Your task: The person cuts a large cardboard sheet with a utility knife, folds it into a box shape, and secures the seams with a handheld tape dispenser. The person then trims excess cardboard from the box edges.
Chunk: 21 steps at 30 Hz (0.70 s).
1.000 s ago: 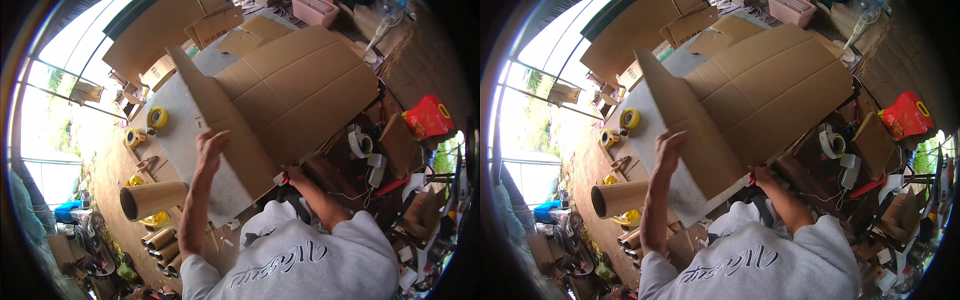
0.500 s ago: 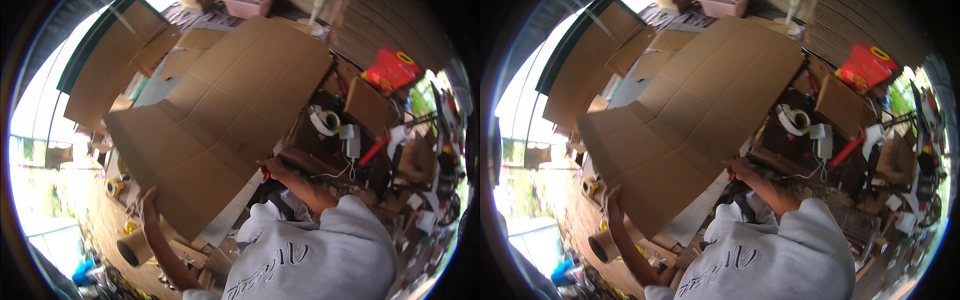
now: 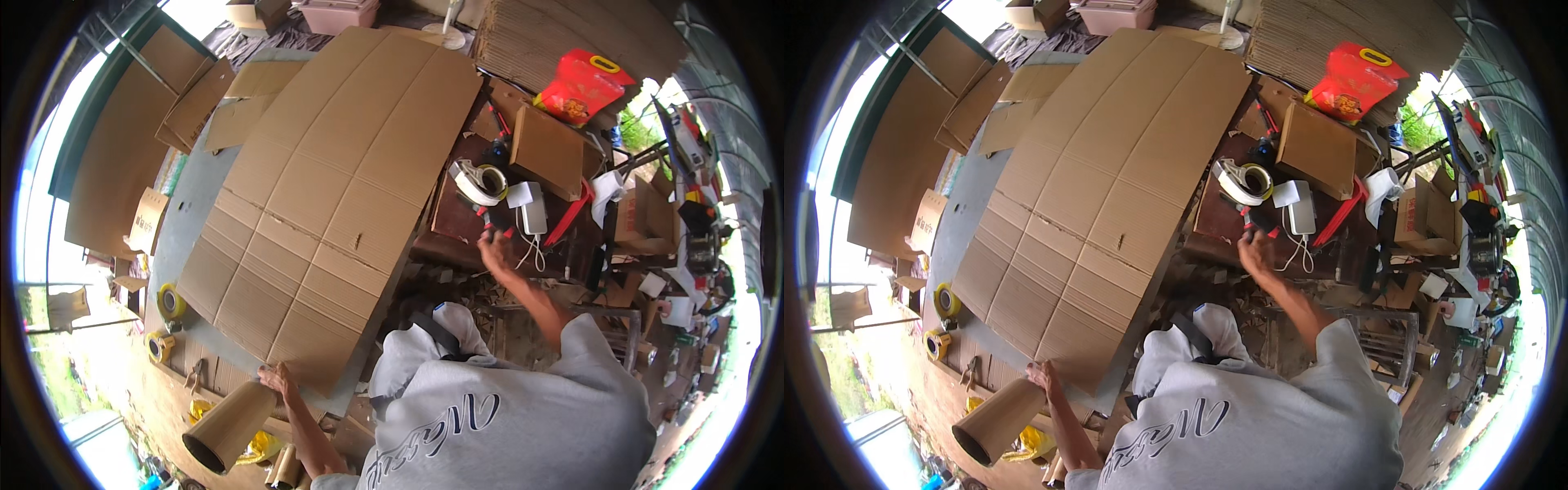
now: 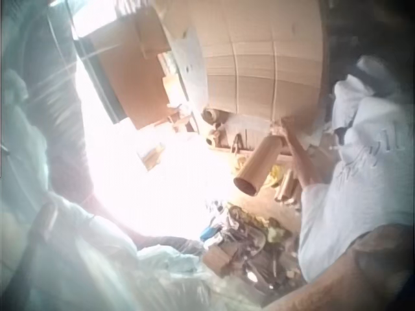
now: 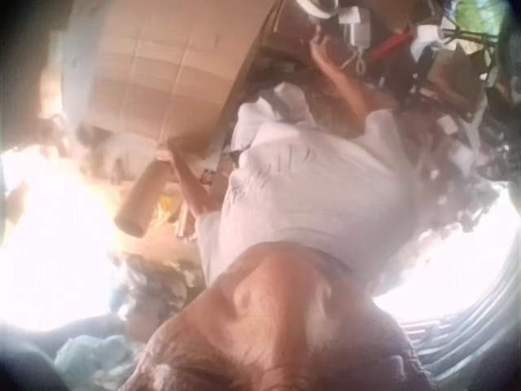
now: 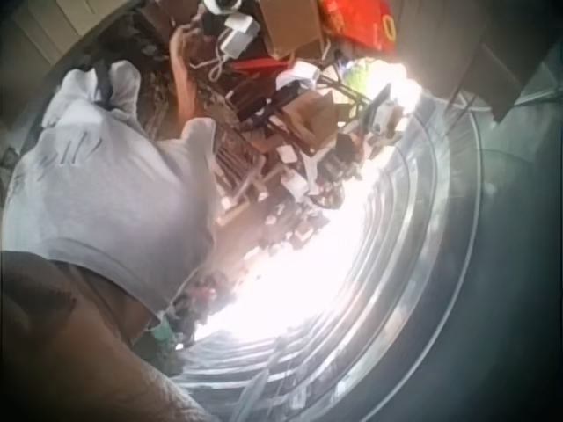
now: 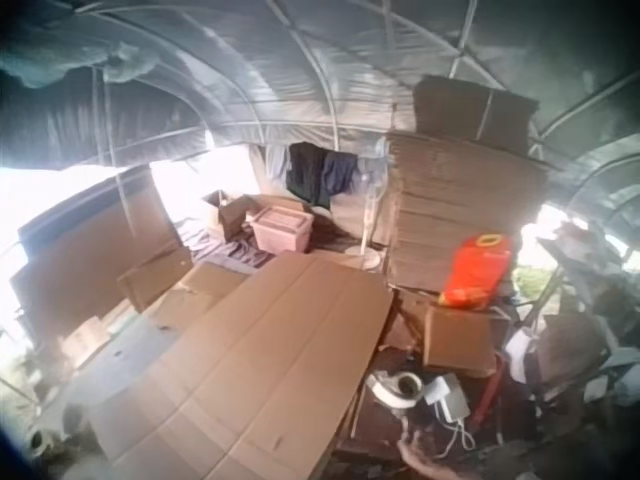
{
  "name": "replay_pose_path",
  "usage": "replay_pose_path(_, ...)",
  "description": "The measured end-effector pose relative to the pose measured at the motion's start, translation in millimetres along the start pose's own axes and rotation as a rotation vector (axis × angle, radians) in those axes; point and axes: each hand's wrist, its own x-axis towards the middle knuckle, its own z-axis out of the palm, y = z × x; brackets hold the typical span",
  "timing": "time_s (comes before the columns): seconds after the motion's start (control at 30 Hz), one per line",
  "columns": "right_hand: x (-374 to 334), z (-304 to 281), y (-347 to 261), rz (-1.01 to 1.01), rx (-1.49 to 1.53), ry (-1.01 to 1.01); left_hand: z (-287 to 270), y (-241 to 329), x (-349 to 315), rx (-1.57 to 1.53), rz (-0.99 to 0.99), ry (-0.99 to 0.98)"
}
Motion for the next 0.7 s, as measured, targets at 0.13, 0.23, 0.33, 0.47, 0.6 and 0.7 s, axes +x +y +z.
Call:
replay_pose_path(0.13, 101, -35, 65, -0.148, -0.179, 0.349, 18, 39, -23, 0.191, 0.527, 0.117)
replay_pose_path(0.23, 109, -59, 30, -0.421, -0.406, 0.557, 39, 80, -44, 0.054, 0.719, -0.054)
replay_pose_path(0.33, 96, -27, 47, -0.366, -0.219, 0.102, 76, 116, -56, -0.037, 0.779, -0.093)
replay_pose_path(0.47, 51, 1, 22, -0.485, -0.426, 0.084, 103, 143, -54, -0.013, 0.853, -0.099)
replay_pose_path(0.6, 54, 6, -4, -0.493, -0.454, 0.122, 110, 171, -7, -0.091, 0.894, -0.097)
replay_pose_path(0.7, 63, 16, 10, -0.557, -0.457, 0.094, 114, 222, 52, 0.011, 0.899, -0.081)
